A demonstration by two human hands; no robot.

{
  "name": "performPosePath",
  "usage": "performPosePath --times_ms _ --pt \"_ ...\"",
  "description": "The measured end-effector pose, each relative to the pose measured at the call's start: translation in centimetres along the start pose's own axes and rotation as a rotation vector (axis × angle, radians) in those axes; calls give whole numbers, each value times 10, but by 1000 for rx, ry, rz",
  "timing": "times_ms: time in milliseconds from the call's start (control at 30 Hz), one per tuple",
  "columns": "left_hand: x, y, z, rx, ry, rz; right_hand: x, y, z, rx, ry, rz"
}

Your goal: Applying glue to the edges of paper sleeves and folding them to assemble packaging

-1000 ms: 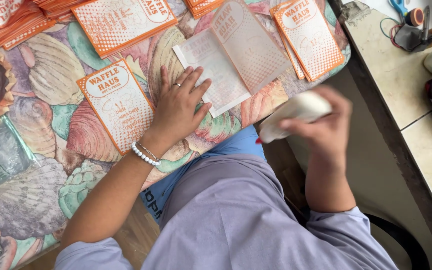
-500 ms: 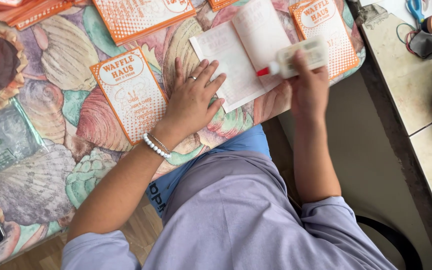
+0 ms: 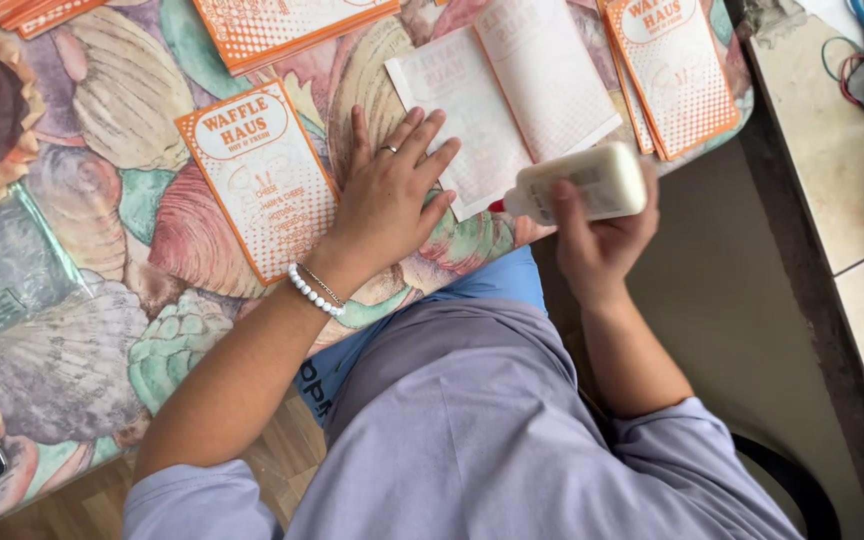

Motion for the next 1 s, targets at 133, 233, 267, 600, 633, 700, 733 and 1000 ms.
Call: performPosePath --times_ms 133,233,267,600,633,700,733,1000 --pt "1 -2 0 -7 -14 -16 -25 3 -8 -88 -64 -59" --pt "-1 -1 2 -12 -25 -32 -36 2 -11 -92 -152 -173" --pt "-1 -1 1 -4 -23 -33 -37 5 -13 -103 -154 -223" --pt "-2 -3 0 -3 16 -73 0 14 -4 -1 18 -171" --pt "-1 -4 0 -3 16 -74 -4 8 -6 -1 17 -173" --pt "-2 -4 0 -3 5 -64 -12 0 -12 -52 6 -142" --pt "-2 -3 0 -6 6 -64 -17 -5 -15 -52 9 -145" --pt "-3 -5 1 3 15 -87 -16 11 -9 -54 -39 -194"
Point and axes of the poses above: each hand's wrist, its own z-axis towards the middle knuckle, its own x-axis out of the back of the hand, y = z × x, the point moved 9 cm from there along z, towards the middle knuckle, and after that the axes turned 11 degrees about -y, right-handed, at the moved point
